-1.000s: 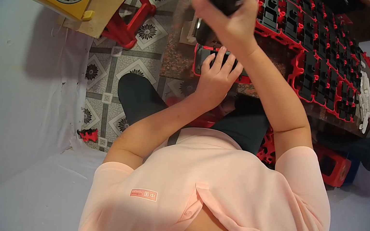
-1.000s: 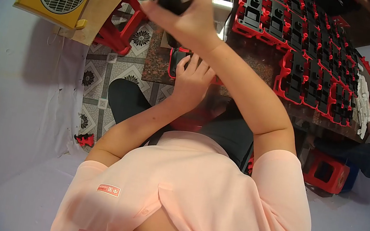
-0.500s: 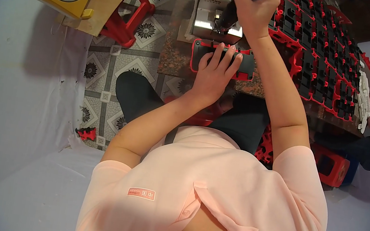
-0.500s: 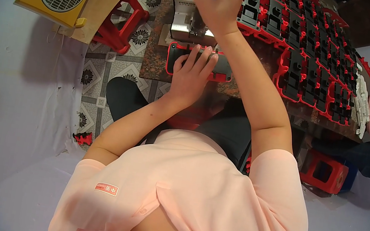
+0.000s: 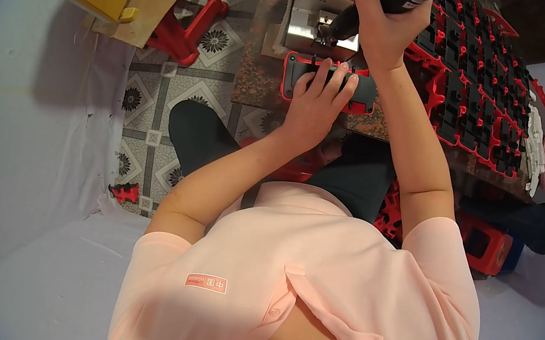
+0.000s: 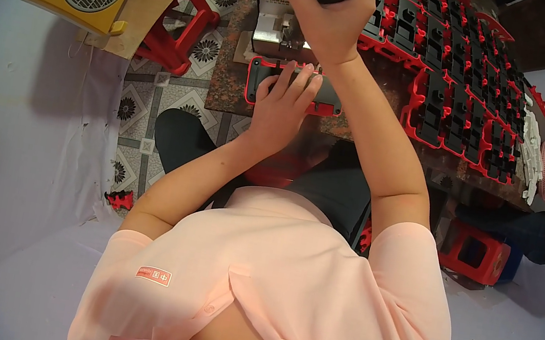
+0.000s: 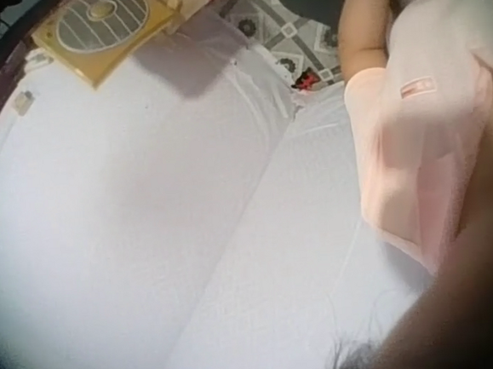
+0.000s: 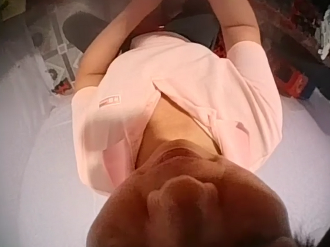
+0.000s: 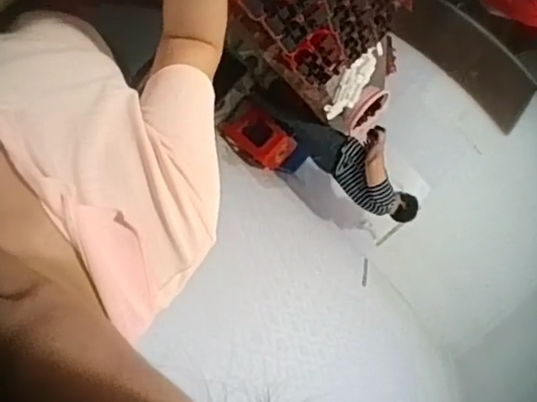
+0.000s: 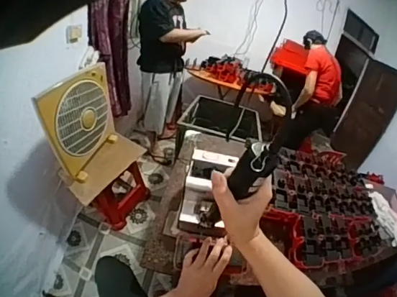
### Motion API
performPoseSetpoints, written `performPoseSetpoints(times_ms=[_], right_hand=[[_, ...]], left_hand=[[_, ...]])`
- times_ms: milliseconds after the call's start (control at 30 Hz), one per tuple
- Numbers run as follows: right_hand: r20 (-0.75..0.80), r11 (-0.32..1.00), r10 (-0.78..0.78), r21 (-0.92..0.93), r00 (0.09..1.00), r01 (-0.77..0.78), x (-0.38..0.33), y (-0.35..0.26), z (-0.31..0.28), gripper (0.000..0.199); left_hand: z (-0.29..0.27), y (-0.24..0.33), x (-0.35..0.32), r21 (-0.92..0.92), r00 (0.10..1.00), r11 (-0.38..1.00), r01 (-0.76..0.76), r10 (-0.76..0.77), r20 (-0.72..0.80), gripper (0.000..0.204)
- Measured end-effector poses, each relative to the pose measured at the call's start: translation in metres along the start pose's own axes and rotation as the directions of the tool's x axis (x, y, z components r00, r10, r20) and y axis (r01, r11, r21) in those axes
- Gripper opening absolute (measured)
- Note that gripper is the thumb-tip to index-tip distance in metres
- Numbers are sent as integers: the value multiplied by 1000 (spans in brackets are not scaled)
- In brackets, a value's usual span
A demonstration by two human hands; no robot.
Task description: The person secures electronic components into plastic housings by driving screws into them with an electric screwdriver.
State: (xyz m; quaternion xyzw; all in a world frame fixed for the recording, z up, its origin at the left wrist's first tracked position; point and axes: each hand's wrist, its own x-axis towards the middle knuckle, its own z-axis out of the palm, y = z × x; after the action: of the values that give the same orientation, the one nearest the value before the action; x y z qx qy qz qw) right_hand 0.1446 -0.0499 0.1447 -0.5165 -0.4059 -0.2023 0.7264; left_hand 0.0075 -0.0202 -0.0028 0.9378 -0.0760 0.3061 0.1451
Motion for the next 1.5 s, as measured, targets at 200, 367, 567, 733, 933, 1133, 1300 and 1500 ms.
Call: performPoseSetpoints(times_ms=[200, 367, 567, 733, 933, 1133, 1300, 1500], right_hand=[[-63, 974, -107, 195, 992, 117, -6, 25, -3, 21], [-57, 996, 12, -85, 998, -17, -7, 18, -8, 20], [-48, 998, -5, -69, 999, 2, -9, 23, -11, 20], [-15, 996, -31, -89, 999, 30, -6, 18, -4, 19], [-100, 968, 244, 83, 965, -236, 5, 23, -5, 17], [22, 867, 207, 460, 978, -194, -5, -28, 12, 27], [58, 917, 330, 217, 942, -334, -28, -41, 11, 25], [203, 948, 299, 52, 933, -315, -39, -49, 16, 27]], left_hand=[[-1, -1, 0, -1, 1000, 1000, 10, -10, 26, 69], [-1, 0, 2, -2, 1000, 1000, 10, -10, 18, 67], [0, 1, 4, 3, 1000, 1000, 9, -9, 19, 66], [-2, 1, 3, 1, 1000, 1000, 16, -16, 23, 65], [0, 0, 3, 48, 999, 999, 23, -24, 26, 67], [1, -2, -2, 14, 1000, 1000, 6, -6, -16, 62], [2, 3, 0, 64, 997, 997, 36, -41, 70, 55], [11, 1, -1, 3, 997, 1000, 28, -28, -66, 49]])
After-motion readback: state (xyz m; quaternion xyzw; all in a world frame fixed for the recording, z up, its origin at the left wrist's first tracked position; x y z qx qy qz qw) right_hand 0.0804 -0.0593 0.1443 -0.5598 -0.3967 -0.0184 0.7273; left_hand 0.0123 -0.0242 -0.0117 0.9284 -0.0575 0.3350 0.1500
